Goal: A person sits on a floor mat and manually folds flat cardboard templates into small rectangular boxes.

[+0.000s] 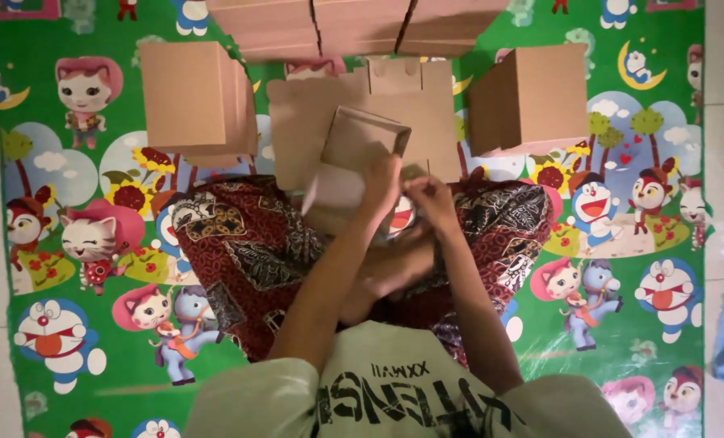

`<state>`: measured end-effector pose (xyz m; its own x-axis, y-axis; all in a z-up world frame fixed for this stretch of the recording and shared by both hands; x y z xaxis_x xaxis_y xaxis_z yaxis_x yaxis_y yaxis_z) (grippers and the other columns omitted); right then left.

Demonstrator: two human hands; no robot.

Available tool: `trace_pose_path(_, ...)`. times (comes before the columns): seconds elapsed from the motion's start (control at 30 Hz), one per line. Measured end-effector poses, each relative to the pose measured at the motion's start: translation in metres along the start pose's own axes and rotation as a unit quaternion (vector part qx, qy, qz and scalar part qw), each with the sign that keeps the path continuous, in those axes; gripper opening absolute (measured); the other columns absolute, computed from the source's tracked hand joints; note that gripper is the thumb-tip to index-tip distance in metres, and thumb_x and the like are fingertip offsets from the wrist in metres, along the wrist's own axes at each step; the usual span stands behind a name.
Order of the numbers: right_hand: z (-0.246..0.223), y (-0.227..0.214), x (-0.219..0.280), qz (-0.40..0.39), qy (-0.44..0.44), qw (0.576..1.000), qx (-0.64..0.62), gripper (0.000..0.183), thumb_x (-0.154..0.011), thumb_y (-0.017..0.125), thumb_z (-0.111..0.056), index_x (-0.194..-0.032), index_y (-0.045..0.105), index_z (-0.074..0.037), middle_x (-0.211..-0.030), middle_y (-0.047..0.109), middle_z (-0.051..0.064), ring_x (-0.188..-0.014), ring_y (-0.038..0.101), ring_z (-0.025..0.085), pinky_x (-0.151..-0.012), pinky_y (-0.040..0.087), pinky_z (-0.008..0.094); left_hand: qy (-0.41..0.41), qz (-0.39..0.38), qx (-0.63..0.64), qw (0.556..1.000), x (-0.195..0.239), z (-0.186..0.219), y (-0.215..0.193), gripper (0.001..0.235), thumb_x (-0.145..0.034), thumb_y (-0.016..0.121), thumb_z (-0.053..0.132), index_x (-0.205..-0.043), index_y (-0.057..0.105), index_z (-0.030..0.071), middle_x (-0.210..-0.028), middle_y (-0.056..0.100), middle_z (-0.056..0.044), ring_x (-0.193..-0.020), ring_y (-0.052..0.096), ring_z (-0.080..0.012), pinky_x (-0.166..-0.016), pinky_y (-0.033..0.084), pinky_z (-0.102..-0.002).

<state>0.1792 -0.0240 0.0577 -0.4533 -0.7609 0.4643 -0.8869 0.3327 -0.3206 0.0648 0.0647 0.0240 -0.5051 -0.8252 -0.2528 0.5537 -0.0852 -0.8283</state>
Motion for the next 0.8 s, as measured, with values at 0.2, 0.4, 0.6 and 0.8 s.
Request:
trace_pose_path(0.2,-0.029,0.008,0.063,-0.08,-0.018,0.997,0.013,0.038,-0.084,0.081,-0.028,-0.116,0.076,-0.009,-0.111,0.075,0.018,-0.109,0.07,0.032,-0.097,0.054,0.044,-0.061,-0.09,-0.211,0.971,-0.08,-0.023,0.011,0.013,-0.085,0.071,0.018,-0.088,0.071,0.005,-0.073,0.063,-0.01,-0.07,0.063,-0.0294,-0.068,0.047,-0.045)
trace_pose_path(0.4,-0.009,0.027,0.047,-0.105,-0.032,0.993,0.049,0.047,-0.086,0.077,-0.027,-0.124,0.068,0.001,-0.116,0.071,0.027,-0.109,0.069,0.042,-0.092,0.056,0.049,-0.077,0.035,0.177,0.981,-0.036,-0.011,-0.108,0.04,-0.101,0.061,0.012,-0.14,0.06,0.003,-0.136,0.063,-0.024,-0.131,0.058,-0.0434,-0.112,0.044,-0.052)
trace_pose_path(0.6,0.042,0.058,-0.001,-0.143,0.059,0.986,0.059,0.053,-0.088,0.076,-0.035,-0.133,0.066,-0.009,-0.114,0.072,0.023,-0.097,0.075,0.034,-0.066,0.063,0.037,-0.035,0.037,0.032,0.998,0.068,-0.075,-0.145,0.057,-0.08,0.067,0.008,-0.137,0.065,0.014,-0.127,0.062,-0.015,-0.127,0.053,-0.0452,-0.107,0.041,-0.059)
trace_pose_path(0.8,-0.016,0.104,0.024,-0.093,0.05,0.994,0.023,0.052,-0.09,0.073,-0.049,-0.125,0.073,-0.011,-0.114,0.073,0.022,-0.106,0.071,0.038,-0.086,0.059,0.046,-0.057,-0.065,0.019,0.996,0.086,-0.087,-0.13,0.034,-0.085,0.075,0.023,-0.116,0.073,0.009,-0.116,0.059,-0.013,-0.113,0.058,-0.0355,-0.097,0.044,-0.051)
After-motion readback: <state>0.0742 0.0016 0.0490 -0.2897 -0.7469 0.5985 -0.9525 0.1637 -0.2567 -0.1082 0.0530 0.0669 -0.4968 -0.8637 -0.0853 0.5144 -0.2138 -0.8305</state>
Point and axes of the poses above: each hand's wrist, its own x-axis away from the middle knuckle, its own y-axis out of the palm, z = x × y, the point moved 1 cm from there along -x, towards the middle knuckle
